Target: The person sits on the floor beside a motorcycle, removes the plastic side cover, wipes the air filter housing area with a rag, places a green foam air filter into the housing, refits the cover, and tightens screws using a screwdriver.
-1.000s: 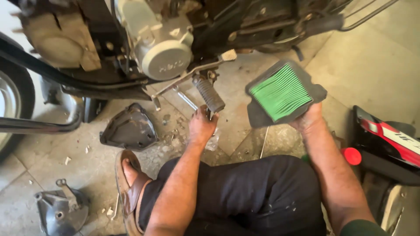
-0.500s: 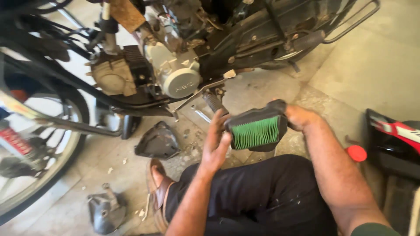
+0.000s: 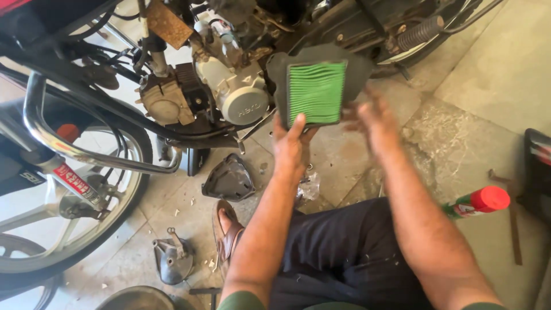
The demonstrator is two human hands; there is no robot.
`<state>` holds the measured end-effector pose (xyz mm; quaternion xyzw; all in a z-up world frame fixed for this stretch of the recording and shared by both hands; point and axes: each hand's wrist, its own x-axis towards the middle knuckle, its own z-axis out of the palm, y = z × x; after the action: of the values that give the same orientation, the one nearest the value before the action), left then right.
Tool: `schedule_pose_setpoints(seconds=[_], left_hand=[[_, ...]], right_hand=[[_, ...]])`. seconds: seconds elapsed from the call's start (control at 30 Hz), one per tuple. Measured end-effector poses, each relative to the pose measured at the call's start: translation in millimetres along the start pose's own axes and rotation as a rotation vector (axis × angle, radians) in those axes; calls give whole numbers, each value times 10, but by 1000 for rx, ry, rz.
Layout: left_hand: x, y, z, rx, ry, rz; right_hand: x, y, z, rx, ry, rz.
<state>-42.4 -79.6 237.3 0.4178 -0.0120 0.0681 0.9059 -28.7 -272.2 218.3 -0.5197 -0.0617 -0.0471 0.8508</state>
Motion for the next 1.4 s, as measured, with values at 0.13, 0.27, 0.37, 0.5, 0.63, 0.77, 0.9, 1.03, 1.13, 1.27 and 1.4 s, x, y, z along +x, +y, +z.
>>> schedule_pose_setpoints(seconds=[0.13,0.27,0.37,0.5,0.63,0.77,0.9,1.03,1.13,1.27,1.4], left_hand=[[137,-503,128,69,-22,4],[312,-940,-47,749,-168,234],[523,-837,-138,1036,-278,214],[892,-614,-196,777,-298,155],[992,-348,21,712,-231,75],[936,-476,48,648,-230,64],[663,-775,-276,845,-182,82],[-100,-973,-637,1187,-329,40],[-392,-1134,-1271,1528,-421,-177],[-741,-1153,-2341,1843,-311,-365],[-941,-483,-2554,1733,-79,-185]], right_hand=[[29,405,-64,64,20,-16],[189,498,-413,151,186,-105],[320,471,-665,201,199,-142],[377,451,-856,259,210,-101],[445,460,-975,208,191,-106],[488,647,-1163,180,146,-102],[500,575,-1280,92,130,-62],[564,805,-1709,84,305,-69],[681,1120,-2060,-196,283,-1],[637,1724,-2322,-833,165,315],[630,2163,-2441,-1068,-4,488]])
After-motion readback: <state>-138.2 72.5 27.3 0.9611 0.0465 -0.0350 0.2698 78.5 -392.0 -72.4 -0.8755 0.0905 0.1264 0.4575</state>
